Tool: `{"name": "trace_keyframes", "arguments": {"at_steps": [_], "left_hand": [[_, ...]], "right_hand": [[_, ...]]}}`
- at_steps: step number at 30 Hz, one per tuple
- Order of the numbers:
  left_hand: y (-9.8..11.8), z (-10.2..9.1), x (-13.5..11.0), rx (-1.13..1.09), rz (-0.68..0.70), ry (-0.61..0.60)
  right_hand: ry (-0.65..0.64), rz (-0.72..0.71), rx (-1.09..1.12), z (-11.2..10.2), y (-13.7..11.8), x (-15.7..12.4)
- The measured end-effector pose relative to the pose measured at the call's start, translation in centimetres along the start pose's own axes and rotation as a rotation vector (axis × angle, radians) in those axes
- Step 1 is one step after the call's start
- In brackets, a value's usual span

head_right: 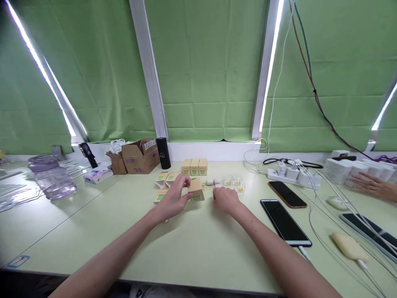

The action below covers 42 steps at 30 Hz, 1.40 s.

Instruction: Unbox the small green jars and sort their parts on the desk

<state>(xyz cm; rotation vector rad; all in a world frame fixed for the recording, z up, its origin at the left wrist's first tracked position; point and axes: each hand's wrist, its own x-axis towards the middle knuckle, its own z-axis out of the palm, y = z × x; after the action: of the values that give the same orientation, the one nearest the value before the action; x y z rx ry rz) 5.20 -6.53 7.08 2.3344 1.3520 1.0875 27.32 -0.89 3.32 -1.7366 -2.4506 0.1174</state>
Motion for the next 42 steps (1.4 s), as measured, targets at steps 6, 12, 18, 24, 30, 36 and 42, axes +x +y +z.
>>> {"name": "trace_keyframes", "arguments": {"at_steps": [6, 12, 18, 24, 30, 36, 42], "left_hand": [[-2.3, 1.9, -1.0, -0.065, -0.035, -0.119], [-2.9, 3.1, -1.7, -0.29, -0.06, -0.064], [-3.9, 3.9, -1.5, -0.515, -0.163, 0.071], [-3.7, 4.5, -2.0, -0.472, -0.216, 0.052], [-3.3, 4.5, -2.1, -0.444, -0.246, 0.104], [-3.6, 4.6, -2.2, -0.406, -0.236, 0.131], [-3.4, 4.6, -2.3, -0.356, -0.253, 0.067]], "right_hand": [[0.027, 0.014, 0.058, 1.4, 0.6, 0.1], [0.119, -0.039, 0.146, 2.9, 1.5, -0.4], [0.398, -0.295, 0.394, 3.2, 1.6, -1.1], [0.385, -0.51, 0.454, 3.4, 0.5, -2.1], [0.404, -0.474, 0.378, 3.9, 0.6, -1.6], [0.422, -0.307, 0.282, 4.2, 1.0, -1.0], [0.42, -0.221, 0.238, 4.2, 0.8, -0.8]]}}
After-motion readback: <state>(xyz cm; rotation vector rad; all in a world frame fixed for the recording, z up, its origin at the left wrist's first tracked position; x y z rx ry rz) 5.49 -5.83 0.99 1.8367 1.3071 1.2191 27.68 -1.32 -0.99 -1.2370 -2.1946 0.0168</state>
